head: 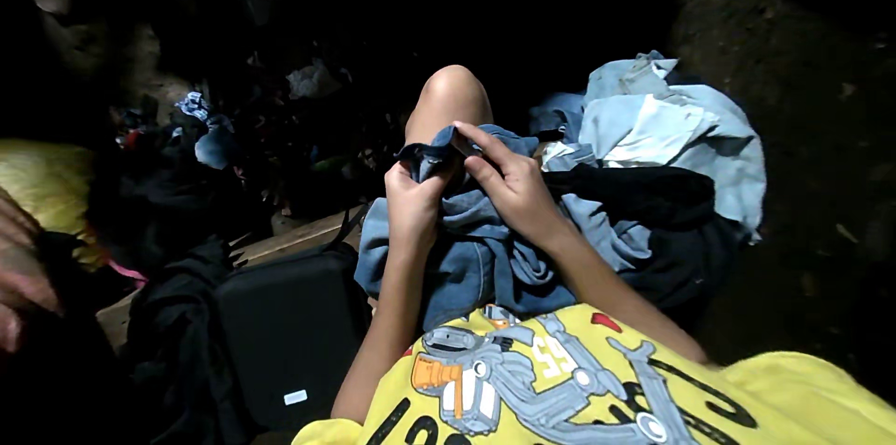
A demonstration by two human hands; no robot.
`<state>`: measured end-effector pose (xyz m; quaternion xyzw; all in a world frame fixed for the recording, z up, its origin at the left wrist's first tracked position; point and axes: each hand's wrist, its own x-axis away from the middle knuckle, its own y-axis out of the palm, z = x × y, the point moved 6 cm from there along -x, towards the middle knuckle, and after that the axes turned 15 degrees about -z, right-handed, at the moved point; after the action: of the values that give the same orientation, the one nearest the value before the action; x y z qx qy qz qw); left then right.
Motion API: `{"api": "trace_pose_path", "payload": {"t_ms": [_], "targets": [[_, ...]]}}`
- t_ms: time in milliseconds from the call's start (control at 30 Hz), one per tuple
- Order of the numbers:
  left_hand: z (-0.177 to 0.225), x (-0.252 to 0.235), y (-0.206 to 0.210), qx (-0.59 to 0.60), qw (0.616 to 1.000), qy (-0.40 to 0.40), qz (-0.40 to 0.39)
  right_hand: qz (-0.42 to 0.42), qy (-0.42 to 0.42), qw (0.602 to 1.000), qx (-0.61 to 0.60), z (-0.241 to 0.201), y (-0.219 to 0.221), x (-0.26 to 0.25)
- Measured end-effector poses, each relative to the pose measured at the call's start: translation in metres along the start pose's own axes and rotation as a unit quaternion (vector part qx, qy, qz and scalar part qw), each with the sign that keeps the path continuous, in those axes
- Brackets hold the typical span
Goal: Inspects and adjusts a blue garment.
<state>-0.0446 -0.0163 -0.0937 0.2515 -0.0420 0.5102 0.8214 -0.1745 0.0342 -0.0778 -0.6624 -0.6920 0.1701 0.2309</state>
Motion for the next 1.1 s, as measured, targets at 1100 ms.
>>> {"api": "trace_pose_path", "payload": {"t_ms": [1100], "targets": [[0.052,-0.009,-0.018,-0.062,0.993,0.085,-0.055,-0.061,-0.053,0.952,-0.296,0.007,-0.037,-0.040]]}}
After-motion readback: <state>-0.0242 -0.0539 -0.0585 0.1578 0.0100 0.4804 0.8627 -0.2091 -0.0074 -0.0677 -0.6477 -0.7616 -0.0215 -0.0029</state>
